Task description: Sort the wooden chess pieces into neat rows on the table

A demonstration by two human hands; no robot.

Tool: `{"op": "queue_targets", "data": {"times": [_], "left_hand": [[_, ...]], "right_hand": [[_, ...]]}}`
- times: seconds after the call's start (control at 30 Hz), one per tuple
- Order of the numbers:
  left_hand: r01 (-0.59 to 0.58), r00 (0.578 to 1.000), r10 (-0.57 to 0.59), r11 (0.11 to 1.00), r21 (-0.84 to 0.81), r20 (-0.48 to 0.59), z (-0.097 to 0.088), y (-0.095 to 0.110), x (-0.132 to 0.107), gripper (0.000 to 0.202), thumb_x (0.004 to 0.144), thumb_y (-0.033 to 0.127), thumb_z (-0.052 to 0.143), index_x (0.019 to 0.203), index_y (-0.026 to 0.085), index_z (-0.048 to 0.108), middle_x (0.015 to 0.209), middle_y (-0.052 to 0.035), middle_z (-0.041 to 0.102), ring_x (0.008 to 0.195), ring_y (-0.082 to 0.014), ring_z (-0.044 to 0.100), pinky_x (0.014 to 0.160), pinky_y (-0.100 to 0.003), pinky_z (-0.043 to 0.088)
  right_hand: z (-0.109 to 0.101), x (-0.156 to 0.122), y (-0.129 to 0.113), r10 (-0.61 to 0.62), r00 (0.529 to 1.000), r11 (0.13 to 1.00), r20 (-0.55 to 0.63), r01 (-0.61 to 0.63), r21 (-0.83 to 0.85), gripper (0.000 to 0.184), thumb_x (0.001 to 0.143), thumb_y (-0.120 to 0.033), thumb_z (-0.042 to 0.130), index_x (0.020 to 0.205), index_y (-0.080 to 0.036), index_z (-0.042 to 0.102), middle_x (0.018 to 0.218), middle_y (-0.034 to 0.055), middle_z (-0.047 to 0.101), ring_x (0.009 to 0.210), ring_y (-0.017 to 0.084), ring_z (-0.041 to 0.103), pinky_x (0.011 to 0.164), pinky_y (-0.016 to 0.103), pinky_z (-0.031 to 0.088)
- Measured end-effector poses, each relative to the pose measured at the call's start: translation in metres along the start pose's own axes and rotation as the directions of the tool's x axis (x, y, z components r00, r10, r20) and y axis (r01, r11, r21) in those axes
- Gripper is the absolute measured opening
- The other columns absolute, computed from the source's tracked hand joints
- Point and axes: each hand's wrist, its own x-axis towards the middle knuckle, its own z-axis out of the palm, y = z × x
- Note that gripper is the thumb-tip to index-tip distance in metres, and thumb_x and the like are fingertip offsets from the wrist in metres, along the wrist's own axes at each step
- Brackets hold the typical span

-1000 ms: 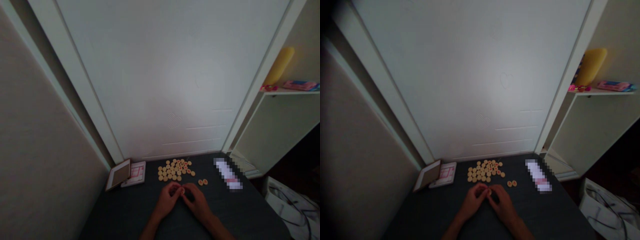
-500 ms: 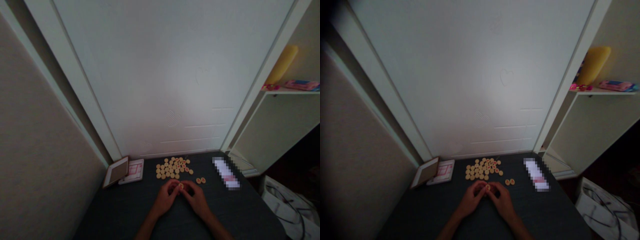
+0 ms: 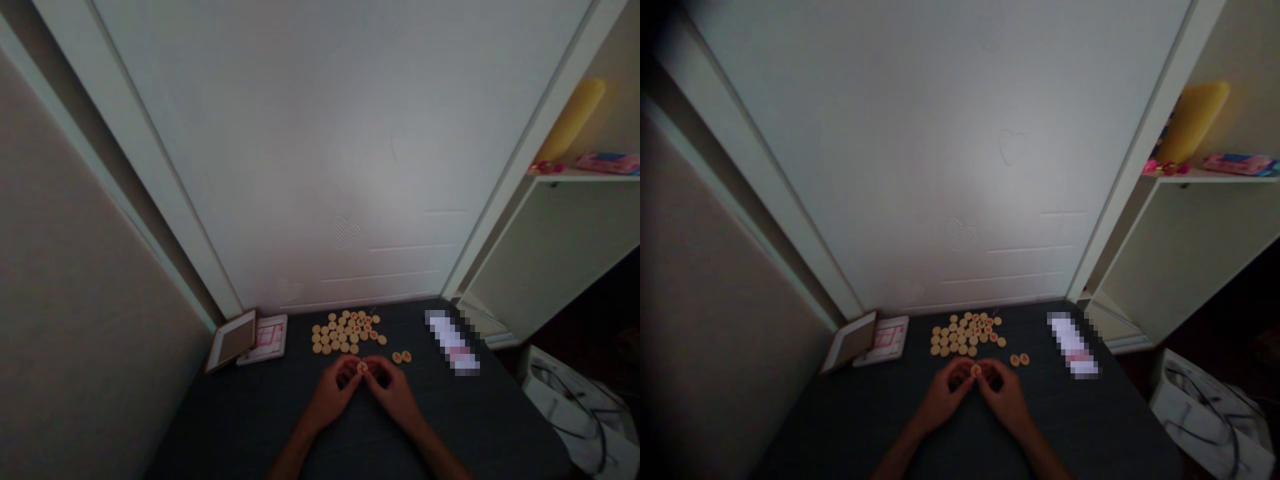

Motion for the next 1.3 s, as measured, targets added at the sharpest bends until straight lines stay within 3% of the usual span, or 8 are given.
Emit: {"op": "queue_targets", "data": {"times": [0.43, 0.77, 1.07, 1.3], "left_hand": [[-0.013, 0.999, 0.007, 0.983, 0.181, 0.032, 0.002, 0.002, -0.002, 0.025, 0.092, 0.039, 0.061, 0.110, 0.024, 0.070, 0.099, -0.0031, 0.076, 0.081, -0.0185, 0.065, 0.071, -0.027, 0.050], [-0.016, 1.000, 0.013, 0.986, 0.167, 0.020, 0.002, 0.004, -0.002, 0.028, 0.094, 0.042, 0.059, 0.112, 0.024, 0.070, 0.101, -0.0040, 0.076, 0.082, -0.0189, 0.065, 0.071, -0.027, 0.049], [-0.009, 0.999, 0.003, 0.982, 0.191, 0.032, 0.003, 0.000, -0.002, 0.024, 0.093, 0.037, 0.060, 0.111, 0.025, 0.070, 0.102, -0.0029, 0.076, 0.083, -0.0190, 0.065, 0.073, -0.027, 0.049], [-0.007, 1.000, 0.002, 0.981, 0.193, 0.024, 0.003, 0.004, -0.002, 0.027, 0.093, 0.043, 0.060, 0.110, 0.025, 0.070, 0.101, -0.0031, 0.076, 0.082, -0.0191, 0.065, 0.072, -0.027, 0.050]], "right_hand": [[-0.002, 0.002, 0.008, 0.057, 0.998, 0.998, -0.025, -0.058, -0.018, 0.026, 0.088, -0.047, 0.067, 0.091, -0.021, 0.068, 0.083, 0.0032, 0.071, 0.076, 0.020, 0.066, 0.070, 0.030, 0.052], [-0.003, 0.002, 0.009, 0.046, 0.999, 0.998, 0.002, -0.046, 0.038, 0.026, 0.089, -0.046, 0.065, 0.098, -0.021, 0.068, 0.089, 0.0048, 0.073, 0.082, 0.021, 0.068, 0.074, 0.032, 0.053], [0.000, 0.002, 0.012, 0.069, 0.997, 0.998, -0.030, -0.069, -0.011, 0.027, 0.087, -0.048, 0.066, 0.091, -0.021, 0.065, 0.079, 0.0020, 0.068, 0.071, 0.018, 0.063, 0.065, 0.028, 0.051], [-0.003, 0.002, 0.008, 0.067, 0.997, 0.998, -0.022, -0.067, 0.005, 0.025, 0.090, -0.046, 0.063, 0.092, -0.021, 0.066, 0.083, 0.0027, 0.070, 0.078, 0.020, 0.066, 0.072, 0.030, 0.052]]}}
